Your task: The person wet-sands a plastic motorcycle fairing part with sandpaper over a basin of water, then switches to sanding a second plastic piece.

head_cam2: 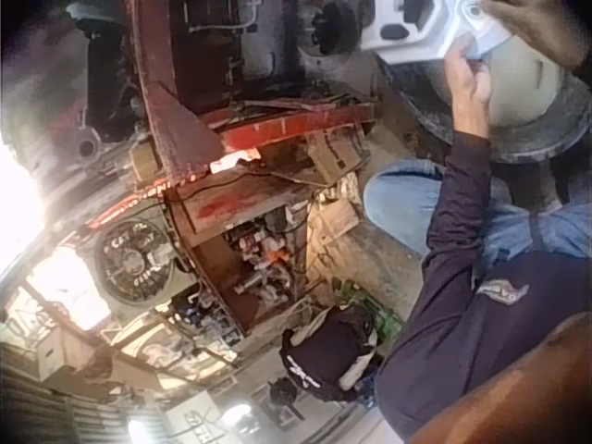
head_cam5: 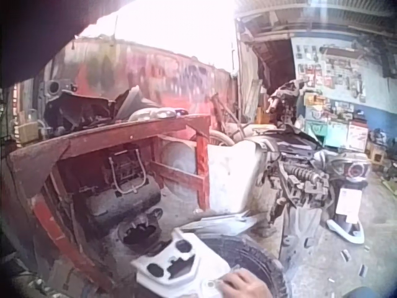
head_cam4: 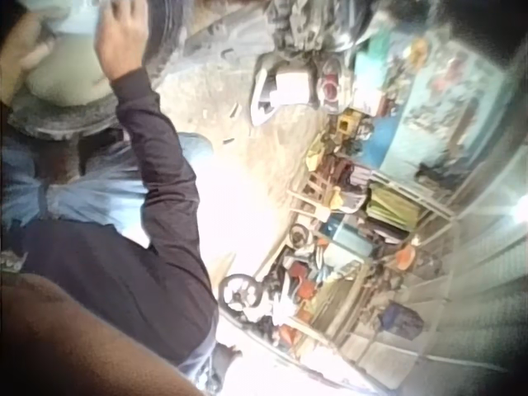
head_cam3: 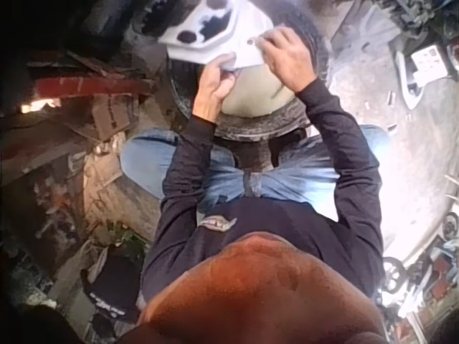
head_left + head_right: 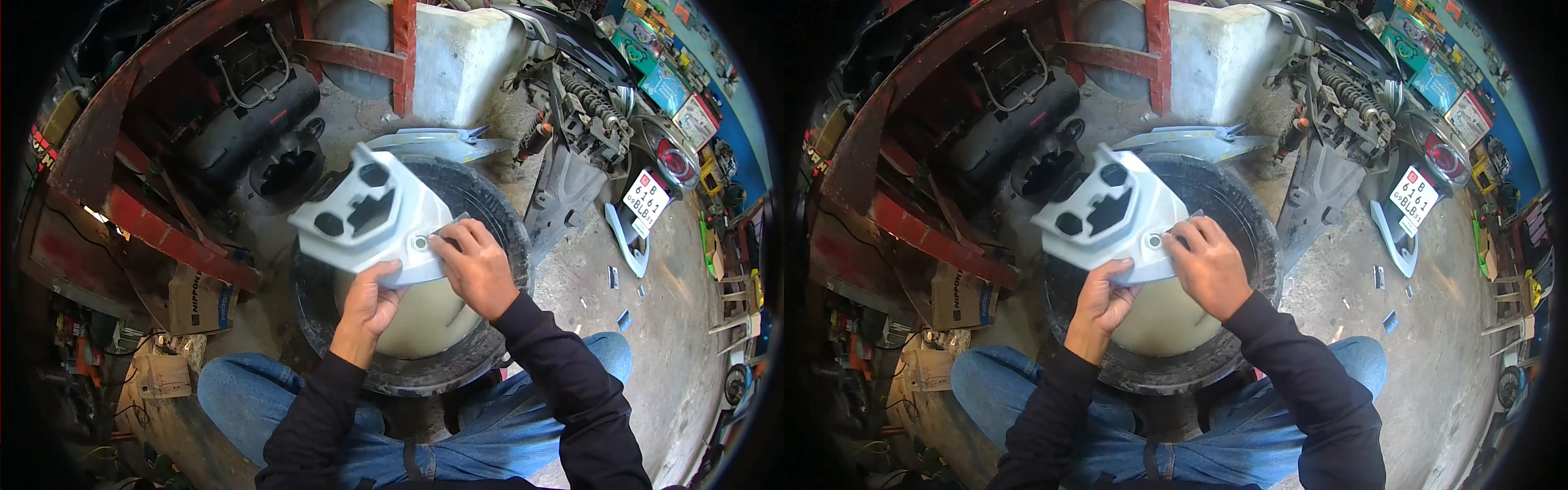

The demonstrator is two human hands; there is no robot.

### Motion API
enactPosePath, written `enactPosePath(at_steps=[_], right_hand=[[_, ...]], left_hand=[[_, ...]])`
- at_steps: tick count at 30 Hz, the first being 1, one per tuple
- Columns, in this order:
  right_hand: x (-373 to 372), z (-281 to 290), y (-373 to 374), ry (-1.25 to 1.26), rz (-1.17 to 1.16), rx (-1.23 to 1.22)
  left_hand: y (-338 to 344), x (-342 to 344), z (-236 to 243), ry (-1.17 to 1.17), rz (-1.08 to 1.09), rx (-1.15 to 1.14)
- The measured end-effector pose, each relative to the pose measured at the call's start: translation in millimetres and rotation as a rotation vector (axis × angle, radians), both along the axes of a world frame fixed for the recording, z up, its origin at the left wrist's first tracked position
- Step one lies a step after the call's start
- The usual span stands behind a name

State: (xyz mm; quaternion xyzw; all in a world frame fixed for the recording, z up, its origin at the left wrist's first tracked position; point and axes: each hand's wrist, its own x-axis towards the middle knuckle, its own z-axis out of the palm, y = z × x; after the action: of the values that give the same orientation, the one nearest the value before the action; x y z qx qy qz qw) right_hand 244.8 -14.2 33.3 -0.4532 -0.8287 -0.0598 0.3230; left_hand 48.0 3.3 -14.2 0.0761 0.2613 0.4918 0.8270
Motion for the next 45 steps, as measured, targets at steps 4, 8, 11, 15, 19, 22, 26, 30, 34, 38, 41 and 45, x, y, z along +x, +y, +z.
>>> enactPosePath(at_steps=[4,8,11,15,19,22,26,30,34,38,41,45], right_hand=[[4.9,-11.2,2.9,-0.018,-0.054,-0.016],[-12.7,-8.0,-11.2,0.074,0.038,-0.086],[-5.0,-14.2,-0.8,0.011,-0.036,-0.048],[-23.8,-19.0,-8.7,0.085,0.017,-0.04],[-4.0,-19.3,4.7,0.043,-0.071,-0.021],[-21.7,-28.1,-9.7,0.064,0.014,-0.036],[-5.4,-26.9,1.4,0.025,-0.08,-0.016],[-14.8,-31.6,-7.8,0.029,0.043,-0.018],[-15.2,-34.7,-5.1,0.123,-0.021,-0.066],[-13.5,-27.0,-2.6,0.112,-0.048,-0.079],[-24.2,-35.0,-13.0,0.145,-0.066,-0.104],[-15.4,-30.9,-2.3,0.109,-0.143,-0.112]], left_hand=[[-6.4,6.7,6.2,-0.036,-0.039,0.024],[-14.5,15.9,-2.7,-0.057,0.091,0.026],[-18.1,21.8,-4.7,-0.064,0.119,0.045],[-16.8,19.4,-6.0,-0.099,0.135,0.072],[-17.5,24.8,-7.1,-0.13,0.141,0.105],[-20.1,21.8,-14.3,-0.093,0.128,0.07],[-23.3,28.6,-15.9,-0.114,0.148,0.061],[-23.1,27.1,-18.3,-0.08,0.176,0.057],[-24.2,29.7,-13.6,-0.041,0.191,0.046],[-25.0,28.1,-19.8,-0.07,0.183,0.062],[-25.0,30.5,-13.7,-0.039,0.207,0.096],[-25.3,33.4,-10.2,0.005,0.197,0.089]])
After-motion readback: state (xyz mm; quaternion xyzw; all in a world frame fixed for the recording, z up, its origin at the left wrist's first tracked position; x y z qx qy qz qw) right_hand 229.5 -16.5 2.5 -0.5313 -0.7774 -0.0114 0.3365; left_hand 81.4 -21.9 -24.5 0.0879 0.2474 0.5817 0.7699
